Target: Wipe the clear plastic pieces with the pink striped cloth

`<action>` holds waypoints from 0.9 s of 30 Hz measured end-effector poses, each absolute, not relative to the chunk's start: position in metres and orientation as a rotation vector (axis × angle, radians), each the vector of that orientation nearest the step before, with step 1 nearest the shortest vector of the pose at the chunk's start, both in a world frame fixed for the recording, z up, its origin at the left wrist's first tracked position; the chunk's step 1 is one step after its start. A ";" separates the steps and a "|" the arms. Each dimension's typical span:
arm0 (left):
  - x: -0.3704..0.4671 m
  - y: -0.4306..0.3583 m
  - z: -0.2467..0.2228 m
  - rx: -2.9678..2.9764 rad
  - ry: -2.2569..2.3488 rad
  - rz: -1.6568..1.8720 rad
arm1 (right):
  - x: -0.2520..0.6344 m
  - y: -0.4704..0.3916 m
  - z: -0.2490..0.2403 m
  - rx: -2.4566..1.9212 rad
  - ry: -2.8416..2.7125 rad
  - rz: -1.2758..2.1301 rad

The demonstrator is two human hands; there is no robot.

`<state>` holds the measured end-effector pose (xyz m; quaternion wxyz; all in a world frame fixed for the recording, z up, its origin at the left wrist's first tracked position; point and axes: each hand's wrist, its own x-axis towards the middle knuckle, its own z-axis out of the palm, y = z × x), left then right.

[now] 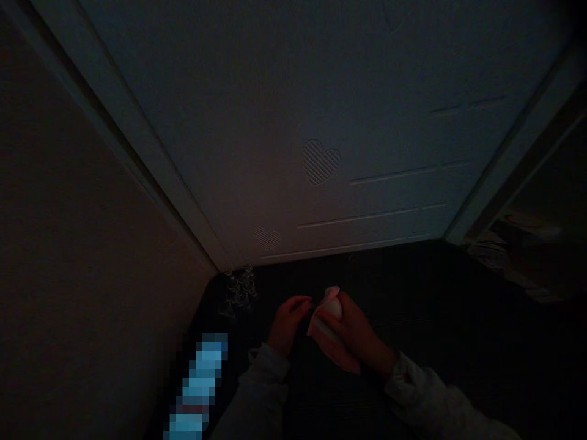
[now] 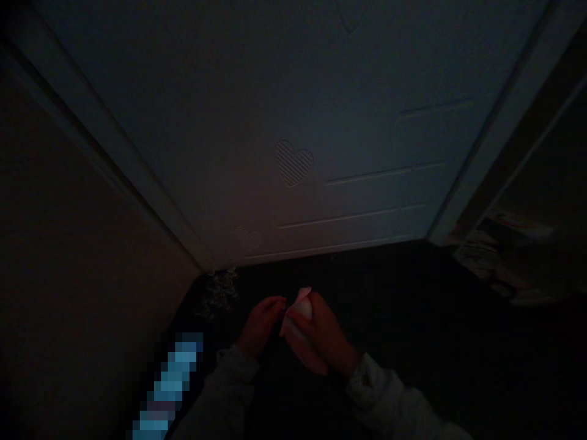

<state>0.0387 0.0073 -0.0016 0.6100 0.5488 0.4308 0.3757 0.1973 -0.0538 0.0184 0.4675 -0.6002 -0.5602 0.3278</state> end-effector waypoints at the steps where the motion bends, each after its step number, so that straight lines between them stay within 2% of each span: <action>1: 0.039 0.007 -0.001 1.256 0.993 0.871 | 0.198 -0.053 0.018 -1.471 -1.370 0.799; 27: 0.038 0.010 -0.001 0.983 0.973 0.951 | 0.205 -0.050 0.014 -1.451 -1.577 0.896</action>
